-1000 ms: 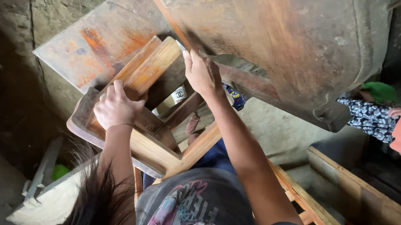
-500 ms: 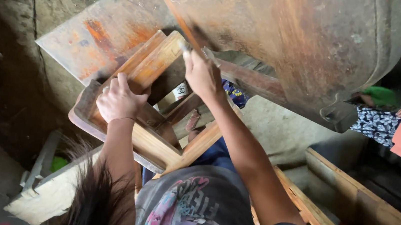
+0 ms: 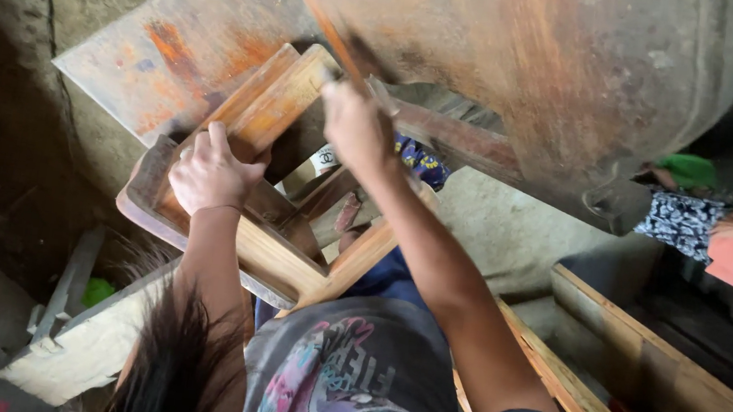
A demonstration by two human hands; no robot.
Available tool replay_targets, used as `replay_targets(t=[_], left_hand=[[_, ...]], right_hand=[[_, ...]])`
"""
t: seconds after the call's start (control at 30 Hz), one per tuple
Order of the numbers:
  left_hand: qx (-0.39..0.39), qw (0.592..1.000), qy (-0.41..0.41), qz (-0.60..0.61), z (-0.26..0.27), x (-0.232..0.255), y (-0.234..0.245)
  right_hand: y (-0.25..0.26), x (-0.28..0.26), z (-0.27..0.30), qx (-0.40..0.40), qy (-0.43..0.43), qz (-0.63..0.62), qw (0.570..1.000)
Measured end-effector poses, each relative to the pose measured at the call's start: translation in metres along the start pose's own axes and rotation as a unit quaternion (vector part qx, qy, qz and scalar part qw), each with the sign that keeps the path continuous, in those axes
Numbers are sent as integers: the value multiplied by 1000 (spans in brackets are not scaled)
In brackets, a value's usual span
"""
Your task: Scraping the surface of a wooden chair with a metal tool to remove old finish
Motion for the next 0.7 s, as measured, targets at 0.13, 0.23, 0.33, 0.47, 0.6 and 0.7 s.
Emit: replay_targets(t=[0.13, 0.23, 0.33, 0.47, 0.6, 0.7], left_hand=[[67, 997, -26, -6, -7, 10, 22], [99, 995, -25, -19, -3, 4, 20], [51, 998, -30, 0, 1, 3, 14], [47, 999, -15, 2, -4, 3, 8], [27, 999, -12, 34, -3, 1, 11], [41, 999, -6, 17, 2, 0, 12]], right_hand=[[-19, 1, 14, -60, 24, 55, 996], [-12, 1, 6, -53, 29, 56, 997], [13, 4, -17, 8, -1, -18, 1000], [-9, 9, -27, 51, 27, 83, 995], [-21, -1, -3, 2, 41, 91, 995], [-24, 7, -11, 48, 28, 139, 989]])
Point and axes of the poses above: each hand's wrist, its own z-axis away from the middle knuckle, its own y-axis out of the back of the hand, x = y × z, the point moved 10 cm from there along -z, towards the middle knuckle, and after that the axes turned 11 degrees about x, right-handed, at the moved point
